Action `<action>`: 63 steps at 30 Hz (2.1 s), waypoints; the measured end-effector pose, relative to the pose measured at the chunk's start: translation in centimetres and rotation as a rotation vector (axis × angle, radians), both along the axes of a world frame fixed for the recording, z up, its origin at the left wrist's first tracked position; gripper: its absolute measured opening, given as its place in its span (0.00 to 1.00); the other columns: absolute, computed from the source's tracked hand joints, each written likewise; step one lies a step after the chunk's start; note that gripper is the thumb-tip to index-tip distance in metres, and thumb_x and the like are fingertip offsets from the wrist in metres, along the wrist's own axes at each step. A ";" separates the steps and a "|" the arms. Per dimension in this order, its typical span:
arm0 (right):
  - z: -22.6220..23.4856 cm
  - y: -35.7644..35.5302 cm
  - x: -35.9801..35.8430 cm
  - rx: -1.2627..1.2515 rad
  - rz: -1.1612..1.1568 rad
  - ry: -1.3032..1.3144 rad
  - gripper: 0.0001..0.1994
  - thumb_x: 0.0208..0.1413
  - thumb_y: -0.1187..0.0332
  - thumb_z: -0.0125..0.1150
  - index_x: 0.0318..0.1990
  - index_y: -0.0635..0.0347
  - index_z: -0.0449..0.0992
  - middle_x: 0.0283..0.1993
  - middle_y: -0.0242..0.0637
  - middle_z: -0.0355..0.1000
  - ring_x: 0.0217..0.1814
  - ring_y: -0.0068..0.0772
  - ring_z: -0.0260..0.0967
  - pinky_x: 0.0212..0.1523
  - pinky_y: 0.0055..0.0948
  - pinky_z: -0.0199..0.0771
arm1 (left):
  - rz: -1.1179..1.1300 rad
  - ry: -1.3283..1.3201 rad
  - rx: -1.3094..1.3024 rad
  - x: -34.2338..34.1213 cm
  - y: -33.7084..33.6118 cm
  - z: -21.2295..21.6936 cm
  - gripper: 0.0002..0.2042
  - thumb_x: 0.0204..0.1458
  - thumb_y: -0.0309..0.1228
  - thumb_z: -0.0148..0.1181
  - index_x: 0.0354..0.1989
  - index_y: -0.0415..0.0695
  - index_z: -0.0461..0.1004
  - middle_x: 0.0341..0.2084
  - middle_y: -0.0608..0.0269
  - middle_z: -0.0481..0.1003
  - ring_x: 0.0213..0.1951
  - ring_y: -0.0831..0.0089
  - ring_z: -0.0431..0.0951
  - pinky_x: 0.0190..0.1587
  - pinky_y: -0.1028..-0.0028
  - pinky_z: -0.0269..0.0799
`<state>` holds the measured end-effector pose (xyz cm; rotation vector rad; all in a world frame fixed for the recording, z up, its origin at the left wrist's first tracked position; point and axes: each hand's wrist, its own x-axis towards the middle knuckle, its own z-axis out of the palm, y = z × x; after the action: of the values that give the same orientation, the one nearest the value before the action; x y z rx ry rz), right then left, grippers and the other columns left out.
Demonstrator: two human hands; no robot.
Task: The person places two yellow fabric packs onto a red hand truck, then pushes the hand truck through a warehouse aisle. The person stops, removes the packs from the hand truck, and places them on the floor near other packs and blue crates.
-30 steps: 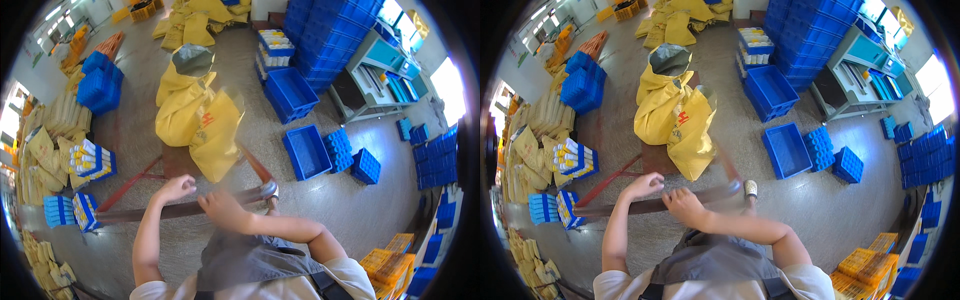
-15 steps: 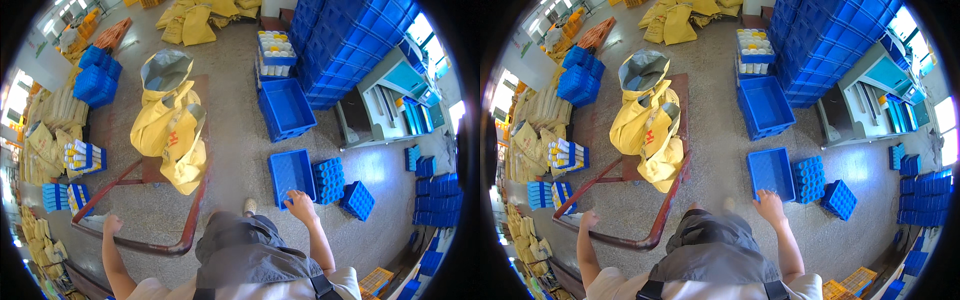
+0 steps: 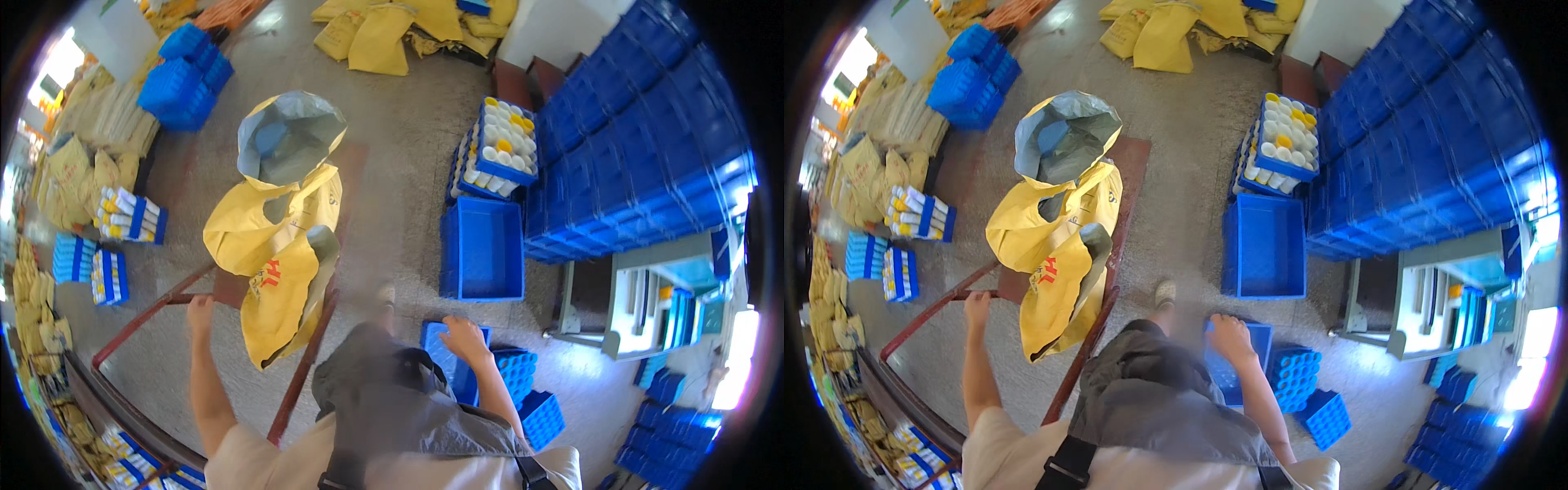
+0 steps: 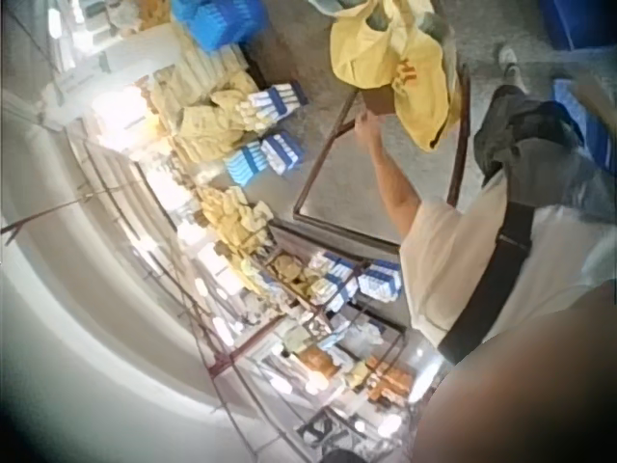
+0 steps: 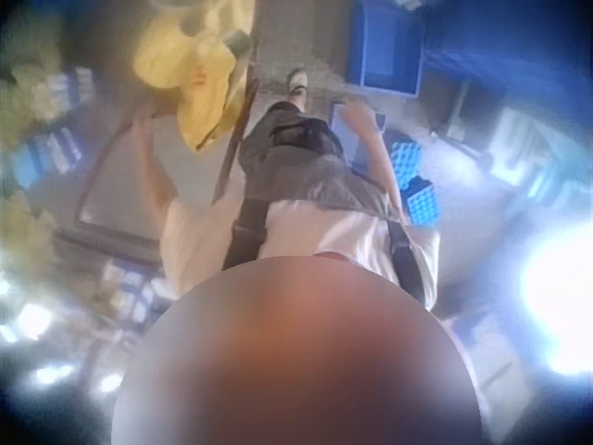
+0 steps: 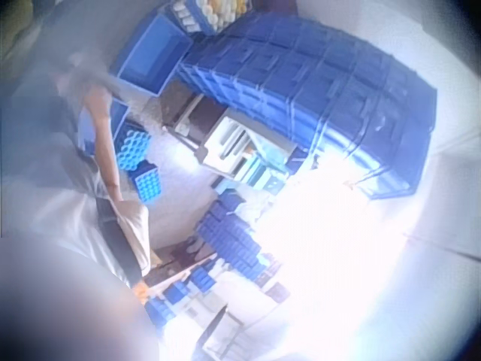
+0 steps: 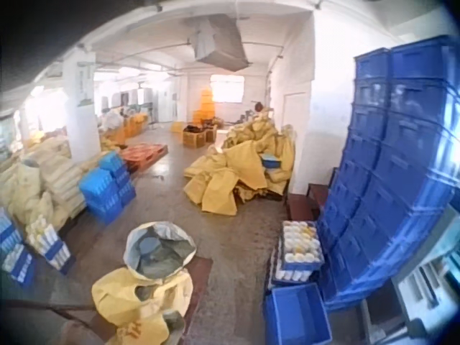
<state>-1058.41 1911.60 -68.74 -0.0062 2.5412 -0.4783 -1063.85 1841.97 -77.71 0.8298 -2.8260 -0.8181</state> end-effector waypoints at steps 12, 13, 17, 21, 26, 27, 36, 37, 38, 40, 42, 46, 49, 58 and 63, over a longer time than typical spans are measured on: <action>-4.6 9.1 -27.0 0.008 0.068 -0.200 0.20 0.56 0.57 0.65 0.52 0.57 0.78 0.51 0.53 0.78 0.56 0.55 0.75 0.56 0.49 0.74 | 0.301 -0.234 1.169 -26.1 27.3 -5.0 0.15 0.59 0.38 0.59 0.50 0.44 0.76 0.38 0.63 0.79 0.37 0.72 0.78 0.39 0.69 0.76; -5.3 9.0 -30.0 0.008 0.130 -0.187 0.20 0.56 0.56 0.66 0.52 0.57 0.78 0.50 0.52 0.79 0.55 0.55 0.75 0.55 0.49 0.75 | 0.350 -0.228 1.256 -27.4 27.3 -6.3 0.22 0.61 0.44 0.58 0.58 0.43 0.71 0.46 0.57 0.78 0.44 0.66 0.79 0.45 0.65 0.76; -7.0 8.2 -43.8 -0.006 0.260 -0.127 0.19 0.55 0.57 0.65 0.50 0.58 0.78 0.48 0.51 0.79 0.53 0.55 0.76 0.54 0.50 0.75 | 0.648 -0.126 1.506 -32.0 29.0 -10.5 0.36 0.61 0.55 0.57 0.68 0.39 0.60 0.61 0.48 0.71 0.56 0.58 0.74 0.55 0.59 0.72; -5.9 6.3 -57.7 0.029 0.456 -0.064 0.18 0.54 0.59 0.65 0.47 0.61 0.77 0.45 0.49 0.79 0.50 0.56 0.77 0.52 0.51 0.76 | 0.842 -0.216 1.507 -36.8 33.0 -10.7 0.42 0.58 0.57 0.61 0.69 0.37 0.57 0.63 0.45 0.68 0.61 0.54 0.70 0.59 0.56 0.69; -2.5 -1.6 -73.0 -0.078 0.828 0.133 0.16 0.54 0.61 0.64 0.47 0.61 0.77 0.47 0.48 0.78 0.53 0.53 0.73 0.53 0.47 0.73 | 1.007 0.068 1.596 -43.0 36.0 -9.8 0.40 0.57 0.54 0.64 0.70 0.42 0.58 0.64 0.46 0.64 0.64 0.52 0.65 0.62 0.51 0.66; -2.0 -3.7 -75.5 -0.109 0.882 0.147 0.15 0.55 0.62 0.64 0.46 0.61 0.77 0.49 0.47 0.77 0.56 0.51 0.70 0.54 0.46 0.72 | 1.065 0.135 1.607 -44.1 36.2 -10.0 0.39 0.57 0.53 0.65 0.70 0.43 0.58 0.64 0.47 0.64 0.63 0.52 0.66 0.62 0.51 0.66; 2.9 -22.6 -86.8 -0.418 1.134 0.219 0.26 0.55 0.62 0.67 0.59 0.63 0.70 0.59 0.51 0.70 0.64 0.54 0.65 0.64 0.45 0.67 | 1.424 0.748 1.655 -51.9 34.3 -15.9 0.18 0.61 0.39 0.62 0.51 0.39 0.70 0.41 0.53 0.77 0.40 0.62 0.78 0.39 0.66 0.75; 3.5 -24.8 -86.9 -0.400 1.175 0.189 0.28 0.54 0.61 0.67 0.61 0.63 0.68 0.61 0.52 0.69 0.65 0.55 0.64 0.64 0.46 0.67 | 1.447 0.823 1.693 -52.2 33.7 -16.6 0.08 0.61 0.29 0.56 0.44 0.38 0.73 0.31 0.53 0.77 0.30 0.63 0.78 0.26 0.69 0.70; 4.0 -26.9 -86.7 -0.415 1.224 0.180 0.31 0.54 0.61 0.68 0.62 0.63 0.67 0.62 0.52 0.68 0.66 0.56 0.63 0.65 0.46 0.67 | 1.463 0.757 1.594 -52.6 33.2 -17.0 0.09 0.61 0.30 0.58 0.44 0.38 0.74 0.30 0.54 0.77 0.29 0.63 0.78 0.26 0.68 0.72; 4.7 -31.1 -86.5 -0.449 1.317 0.150 0.35 0.53 0.59 0.69 0.65 0.63 0.63 0.65 0.54 0.65 0.68 0.57 0.60 0.66 0.47 0.65 | 1.469 0.565 1.444 -53.1 32.6 -16.6 0.10 0.59 0.32 0.61 0.44 0.38 0.76 0.26 0.56 0.77 0.26 0.63 0.78 0.28 0.64 0.74; 4.6 -35.2 -86.0 -0.499 1.389 0.113 0.40 0.52 0.58 0.70 0.68 0.64 0.58 0.67 0.57 0.62 0.70 0.60 0.58 0.67 0.49 0.63 | 1.347 0.373 1.305 -53.9 32.7 -14.8 0.07 0.56 0.27 0.55 0.38 0.36 0.75 0.20 0.55 0.73 0.18 0.64 0.72 0.20 0.65 0.66; 2.2 -41.1 -85.3 -0.570 1.620 0.256 0.48 0.48 0.57 0.74 0.70 0.70 0.52 0.68 0.61 0.58 0.68 0.61 0.59 0.66 0.49 0.63 | 1.127 -0.081 1.044 -57.4 34.1 -9.9 0.10 0.51 0.25 0.50 0.33 0.33 0.77 0.19 0.45 0.76 0.17 0.55 0.77 0.17 0.57 0.68; -0.5 -44.5 -87.9 -0.589 1.639 0.171 0.51 0.48 0.61 0.74 0.74 0.70 0.47 0.72 0.63 0.54 0.75 0.63 0.52 0.72 0.53 0.56 | 0.983 -0.263 0.630 -62.2 35.5 -6.8 0.17 0.50 0.33 0.56 0.39 0.30 0.80 0.38 0.33 0.79 0.44 0.40 0.81 0.45 0.51 0.76; -2.5 -54.7 -107.5 -0.057 1.795 0.114 0.14 0.52 0.67 0.60 0.43 0.63 0.82 0.40 0.53 0.81 0.45 0.57 0.79 0.44 0.50 0.79 | 1.247 -0.171 0.403 -80.4 34.7 2.7 0.14 0.54 0.37 0.57 0.29 0.39 0.83 0.34 0.43 0.81 0.43 0.46 0.82 0.45 0.55 0.78; -2.1 -52.7 -114.9 0.131 2.004 -0.137 0.15 0.61 0.62 0.52 0.38 0.64 0.82 0.34 0.52 0.80 0.38 0.54 0.80 0.38 0.48 0.77 | 1.667 -0.076 0.589 -82.3 33.5 6.1 0.14 0.59 0.36 0.52 0.36 0.41 0.82 0.39 0.46 0.81 0.44 0.48 0.82 0.44 0.54 0.77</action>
<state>-1173.34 1858.90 -70.85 -1.9959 1.2888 0.4854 -1146.18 1875.45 -71.65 2.5254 -0.9334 -1.0731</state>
